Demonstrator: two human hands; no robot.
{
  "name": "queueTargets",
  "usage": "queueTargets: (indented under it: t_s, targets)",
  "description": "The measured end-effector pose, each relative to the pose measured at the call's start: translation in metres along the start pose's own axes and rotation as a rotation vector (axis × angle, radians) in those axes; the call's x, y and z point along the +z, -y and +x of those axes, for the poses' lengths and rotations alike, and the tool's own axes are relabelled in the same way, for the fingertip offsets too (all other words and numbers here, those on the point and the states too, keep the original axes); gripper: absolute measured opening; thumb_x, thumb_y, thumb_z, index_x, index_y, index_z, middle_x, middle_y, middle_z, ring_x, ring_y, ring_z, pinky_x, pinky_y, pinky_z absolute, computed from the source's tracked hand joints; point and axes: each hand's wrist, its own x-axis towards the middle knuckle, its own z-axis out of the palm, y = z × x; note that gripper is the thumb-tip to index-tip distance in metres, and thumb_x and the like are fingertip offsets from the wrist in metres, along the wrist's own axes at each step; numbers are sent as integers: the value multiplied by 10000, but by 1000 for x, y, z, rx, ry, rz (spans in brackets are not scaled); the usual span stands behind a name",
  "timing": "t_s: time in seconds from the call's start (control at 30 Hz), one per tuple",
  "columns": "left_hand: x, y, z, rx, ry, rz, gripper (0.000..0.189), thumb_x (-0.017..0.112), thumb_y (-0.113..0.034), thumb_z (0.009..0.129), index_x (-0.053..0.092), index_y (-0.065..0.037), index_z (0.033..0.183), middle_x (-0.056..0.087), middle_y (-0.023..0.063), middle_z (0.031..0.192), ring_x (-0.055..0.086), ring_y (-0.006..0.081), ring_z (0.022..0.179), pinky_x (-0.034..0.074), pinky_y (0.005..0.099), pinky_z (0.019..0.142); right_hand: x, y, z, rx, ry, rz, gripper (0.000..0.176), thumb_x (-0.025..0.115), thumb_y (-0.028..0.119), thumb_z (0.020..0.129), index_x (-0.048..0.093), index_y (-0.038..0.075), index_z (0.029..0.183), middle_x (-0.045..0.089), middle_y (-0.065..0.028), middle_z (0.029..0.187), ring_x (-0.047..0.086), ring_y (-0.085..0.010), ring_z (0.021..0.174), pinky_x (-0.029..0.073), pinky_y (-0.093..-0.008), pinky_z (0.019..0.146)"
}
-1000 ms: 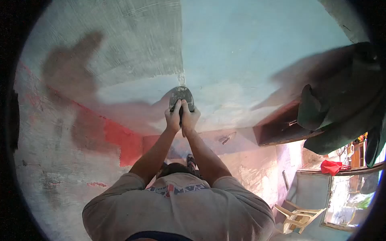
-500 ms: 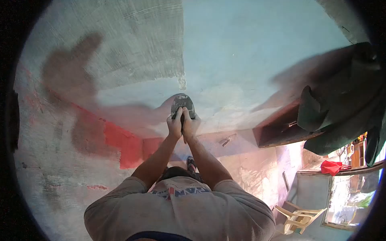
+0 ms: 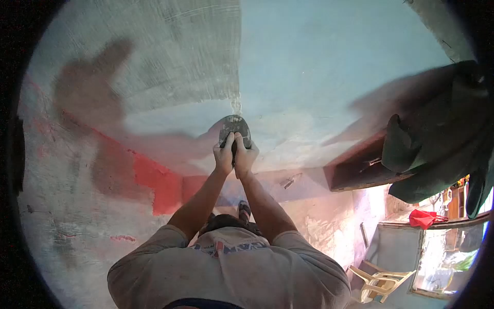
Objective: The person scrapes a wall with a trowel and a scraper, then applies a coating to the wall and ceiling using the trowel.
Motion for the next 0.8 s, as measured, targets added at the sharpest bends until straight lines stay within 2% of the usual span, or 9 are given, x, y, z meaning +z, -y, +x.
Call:
queueTargets:
  t_s: [0.1,0.13,0.27,0.4,0.5,0.53,0.67,0.8]
  targets:
    - [-10,18,-6,8,-21,25,237,739,-220,1061,796,4,1108,778,20,1030,697,101,920,566,280,801,-8,-17,-4,-2,-36,-5,273,812,217,992,784,-53,1019,765,-64,948,671,-127,839,556,-320,740]
    - [0,4,-10,85,-24,64,239,743,-221,1058,796,7,1108,776,20,1029,692,102,908,564,286,795,-8,-18,1,-52,-28,-63,272,811,218,994,788,-52,1014,762,-53,936,671,-125,832,555,-318,740]
    - [8,-14,17,-17,46,21,268,749,-232,1052,787,21,1129,771,19,1060,676,103,920,556,296,804,9,8,18,-30,37,-12,286,802,227,1002,796,-54,1054,764,-47,937,674,-121,833,551,-308,743]
    - [-9,14,-5,24,9,95,263,736,-224,1055,785,23,1132,770,19,1072,678,106,945,556,300,811,-8,-10,-2,-28,-26,-28,287,794,227,1006,794,-54,1063,764,-43,947,674,-119,838,550,-307,745]
    - [-2,8,-1,18,-35,52,258,735,-220,1057,783,19,1139,770,19,1075,681,103,949,558,300,807,-2,-9,0,-38,-33,-42,288,800,228,1002,795,-53,1065,765,-45,963,672,-114,849,550,-299,750]
    - [4,-6,7,61,24,107,252,736,-223,1059,784,7,1149,770,19,1077,683,97,962,558,296,815,6,2,7,-34,12,-18,288,794,230,1006,792,-54,1053,768,-49,971,667,-111,837,543,-286,736]
    - [-5,-15,20,-37,175,55,240,730,-222,1067,777,-11,1172,763,3,1085,673,83,977,547,288,854,-6,7,24,-85,131,-3,252,837,198,973,776,-38,1036,753,-37,891,642,-100,765,520,-276,681]
    - [-24,-3,25,-57,266,163,241,723,-230,1071,772,-18,1175,760,-5,1077,664,75,983,537,284,866,-26,9,38,-168,189,-234,280,849,257,971,773,-12,951,727,-33,835,605,-89,736,502,-293,648]
